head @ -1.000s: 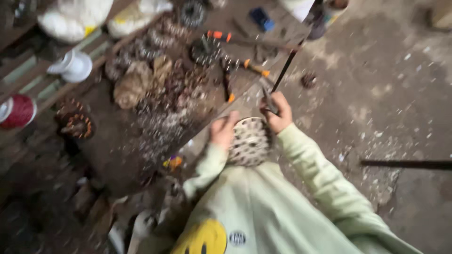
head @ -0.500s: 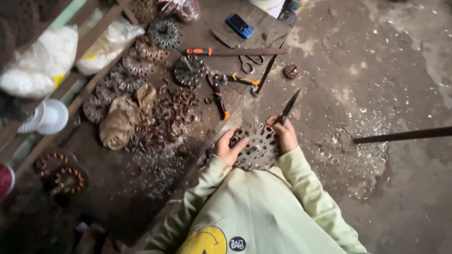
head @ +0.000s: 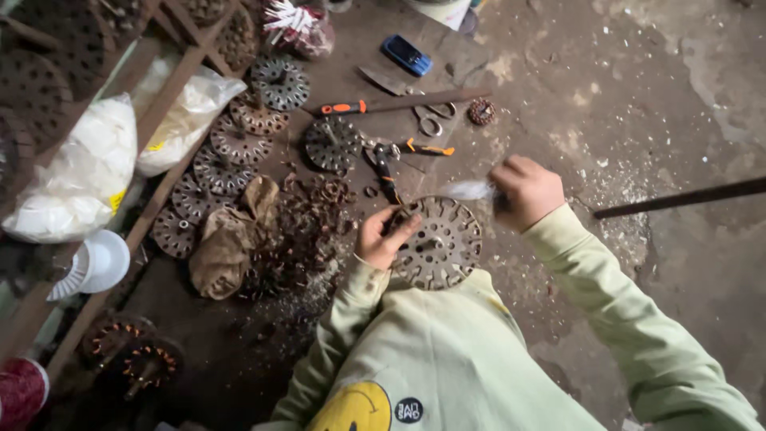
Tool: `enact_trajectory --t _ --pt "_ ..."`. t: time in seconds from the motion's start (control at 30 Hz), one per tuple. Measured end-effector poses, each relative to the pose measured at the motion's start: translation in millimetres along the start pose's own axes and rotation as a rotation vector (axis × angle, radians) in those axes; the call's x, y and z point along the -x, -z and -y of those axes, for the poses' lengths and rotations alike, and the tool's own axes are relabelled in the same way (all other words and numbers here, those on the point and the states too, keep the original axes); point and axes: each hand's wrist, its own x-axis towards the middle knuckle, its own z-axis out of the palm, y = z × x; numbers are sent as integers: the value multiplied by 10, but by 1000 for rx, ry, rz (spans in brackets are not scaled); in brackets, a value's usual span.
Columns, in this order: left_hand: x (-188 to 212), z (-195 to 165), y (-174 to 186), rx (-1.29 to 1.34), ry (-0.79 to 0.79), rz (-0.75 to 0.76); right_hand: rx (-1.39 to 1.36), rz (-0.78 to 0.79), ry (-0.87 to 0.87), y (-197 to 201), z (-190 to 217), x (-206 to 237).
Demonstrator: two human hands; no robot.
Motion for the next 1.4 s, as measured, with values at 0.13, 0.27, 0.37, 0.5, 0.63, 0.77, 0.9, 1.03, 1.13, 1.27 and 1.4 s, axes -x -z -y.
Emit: enact_trajectory --t 0.13,0.27,0.37,0.5,0.63,0.77,0.9,1.03,1.13,1.27,1.4 --pt "-26 8 180 -96 6 -123 -200 -98 -227 -431 -235 -2" --pt "-16 107 421 -27 -51 -360 -826 -155 -554 -1072 -531 189" --pt "-66 205 698 -199 -85 -592 -993 -123 -869 -1519 -687 356" --pt "-276 181 1056 -393 -199 -851 -1021 17 -1237 -1799 -803 521" --pt "-551 -26 1170 -1036 -133 -1082 -1123 222 -1373 -1899 -1006 368" --pt "-983 -148 1112 -1067 -95 -1137 -1183 431 -1483 -2063 -1373 -28" --pt "-1367 -27 1078 -1266 -171 -1089 -1140 561 -1419 -2300 -1723 -294" --pt "-1568 206 1103 -1401 -221 -954 -1132 627 -1380 -2601 -1989 -367" --pt "-1669 382 1083 -1490 -216 -893 -978 665 -1089 -2803 -2130 -392" --pt "-1793 553 1019 -1473 -212 -895 -658 697 -564 -2937 -2179 -595" --pt "-1861 654 964 -1459 -129 -919 -375 770 -306 -2974 -2067 -1093"
